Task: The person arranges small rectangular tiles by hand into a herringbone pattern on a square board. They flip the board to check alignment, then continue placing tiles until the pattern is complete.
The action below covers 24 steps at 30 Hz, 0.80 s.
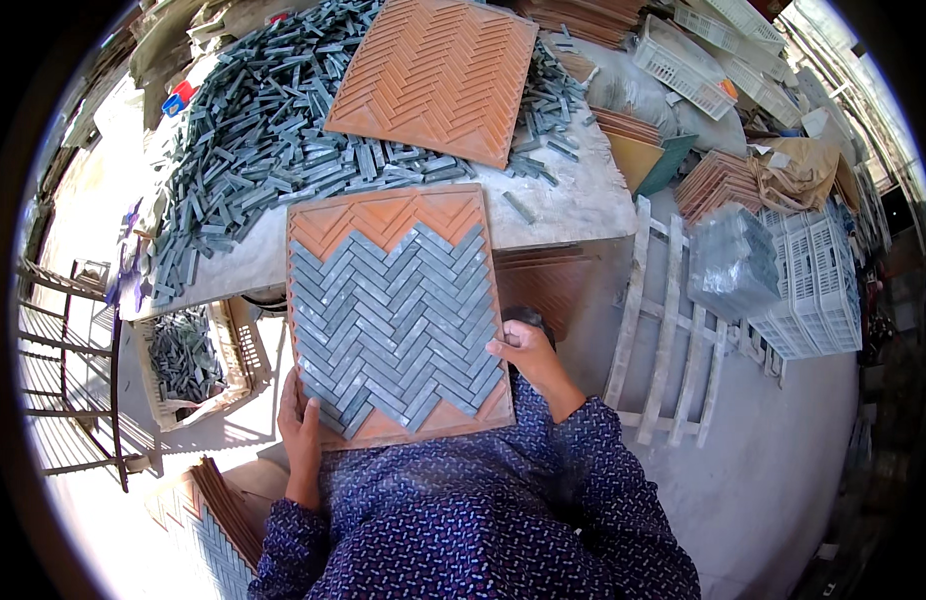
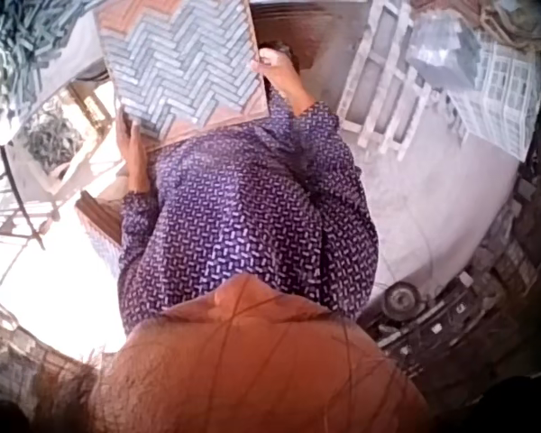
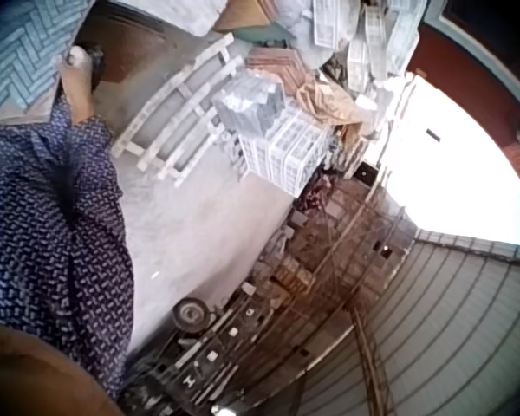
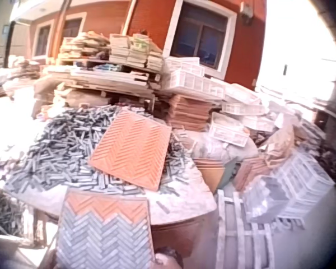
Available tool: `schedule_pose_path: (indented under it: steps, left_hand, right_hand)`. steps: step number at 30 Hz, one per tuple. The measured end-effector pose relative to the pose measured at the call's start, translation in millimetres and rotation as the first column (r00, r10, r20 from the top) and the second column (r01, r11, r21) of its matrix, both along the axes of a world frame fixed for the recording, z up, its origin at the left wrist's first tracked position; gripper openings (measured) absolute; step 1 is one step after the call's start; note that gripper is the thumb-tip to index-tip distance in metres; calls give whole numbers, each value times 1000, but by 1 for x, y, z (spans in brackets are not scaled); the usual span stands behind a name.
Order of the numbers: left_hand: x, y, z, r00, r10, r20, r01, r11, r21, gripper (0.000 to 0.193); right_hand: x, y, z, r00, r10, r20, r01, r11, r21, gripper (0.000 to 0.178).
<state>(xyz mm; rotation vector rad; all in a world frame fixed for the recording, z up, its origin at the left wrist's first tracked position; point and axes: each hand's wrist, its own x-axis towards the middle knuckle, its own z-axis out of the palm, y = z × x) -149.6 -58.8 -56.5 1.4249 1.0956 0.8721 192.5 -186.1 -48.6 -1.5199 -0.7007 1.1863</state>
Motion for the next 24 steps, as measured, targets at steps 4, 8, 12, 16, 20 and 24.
schedule_pose_path:
  steps: [4,8,12,16,20,24]
  left_hand:
    - [2,6,-3,999,26,21,-26,1000,12,54]
    - [2,4,1,997,50,62,-47,998,-43,54]
    - [8,5,-7,999,-4,52,3,1000,14,55]
    - [15,3,-5,999,33,41,-32,999,-21,54]
    - [17,5,-7,999,32,28,-32,999,-22,53]
    - [13,5,-10,999,16,36,-16,1000,-3,53]
  right_hand:
    - [-5,7,0,992,-40,116,43,999,-20,18]
    - [9,13,-1,974,92,-207,-92,996,12,28]
    - [21,14,11,833,-73,-549,14,994,-111,35]
    - [26,9,3,963,89,-253,-113,990,-83,34]
    - [30,11,-4,990,142,-13,-142,982,-123,34]
    - [31,5,0,950,143,-279,-161,986,-45,33]
